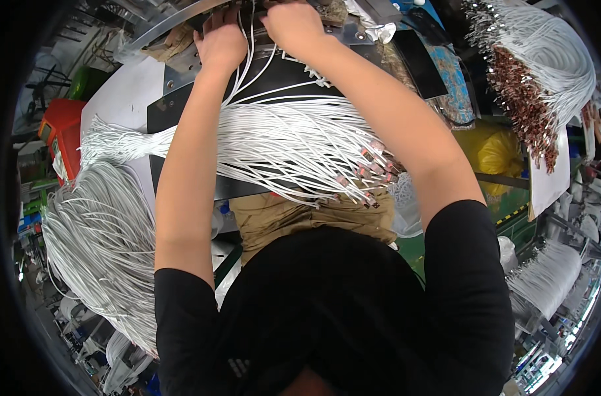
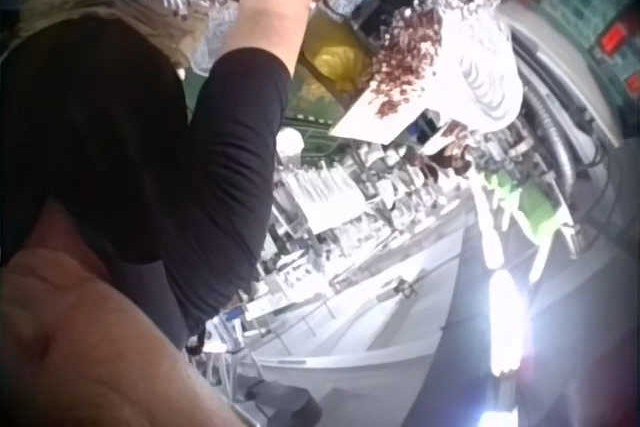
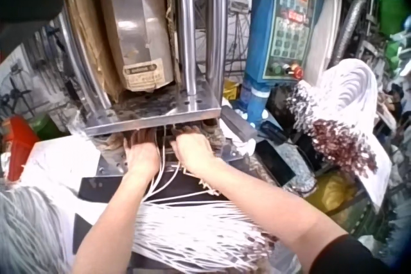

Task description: Organize and feed bundles of white wires into a connector assembly machine.

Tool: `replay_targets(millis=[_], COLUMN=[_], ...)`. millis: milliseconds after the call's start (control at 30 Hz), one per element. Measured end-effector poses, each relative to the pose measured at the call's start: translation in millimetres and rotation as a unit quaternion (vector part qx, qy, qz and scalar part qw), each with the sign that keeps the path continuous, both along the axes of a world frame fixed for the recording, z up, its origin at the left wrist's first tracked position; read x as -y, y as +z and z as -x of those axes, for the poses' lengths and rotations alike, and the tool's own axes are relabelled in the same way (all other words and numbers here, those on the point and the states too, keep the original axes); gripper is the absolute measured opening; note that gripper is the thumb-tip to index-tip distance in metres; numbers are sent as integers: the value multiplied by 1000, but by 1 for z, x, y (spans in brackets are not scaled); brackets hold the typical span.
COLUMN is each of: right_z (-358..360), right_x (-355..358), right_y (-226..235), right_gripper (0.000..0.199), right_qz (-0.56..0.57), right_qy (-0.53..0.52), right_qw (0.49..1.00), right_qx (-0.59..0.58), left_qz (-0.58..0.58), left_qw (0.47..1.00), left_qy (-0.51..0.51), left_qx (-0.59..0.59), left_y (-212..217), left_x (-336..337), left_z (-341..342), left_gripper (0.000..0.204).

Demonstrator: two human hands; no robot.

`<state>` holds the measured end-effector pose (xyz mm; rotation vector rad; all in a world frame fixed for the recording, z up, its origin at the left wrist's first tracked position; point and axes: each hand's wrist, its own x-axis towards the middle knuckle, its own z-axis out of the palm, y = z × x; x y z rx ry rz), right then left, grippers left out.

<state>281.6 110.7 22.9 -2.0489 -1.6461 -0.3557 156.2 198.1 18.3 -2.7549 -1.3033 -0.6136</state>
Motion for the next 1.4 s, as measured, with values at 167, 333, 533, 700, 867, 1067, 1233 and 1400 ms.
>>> replay_targets(millis=[167, 333, 533, 700, 867, 1067, 1233, 1400], right_z=[27, 12, 15, 17, -18, -1, -27, -20], right_x=[15, -21, -31, -4, -11, 4, 187, 335], right_y=[32, -6, -21, 6, -24, -8, 35, -49], right_gripper=[26, 28, 29, 27, 38, 47, 31, 30], right_qz=[-94, 74, -4, -64, 3, 37, -80, -302], right_qy=[6, -22, 11, 9, -1, 50, -25, -256], right_qw=[994, 996, 999, 998, 996, 995, 953, 862], right_qx=[63, 36, 37, -26, 91, -75, -290, -318], left_qz=[1, 37, -78, -34, -67, -10, 587, 777], left_qw=[993, 990, 997, 999, 996, 984, 727, 460], left_qy=[-75, -96, -5, -13, -23, -90, -99, -95], left_qx=[86, 99, 0, 41, 47, 153, 342, 418], left_y=[-18, 2, -20, -7, -22, -16, 20, -76], left_x=[-12, 5, -11, -3, -4, -7, 148, 233], left_z=[16, -5, 3, 7, -9, 42, 173, 300], left_gripper=[54, 54, 52, 51, 51, 45, 31, 42])
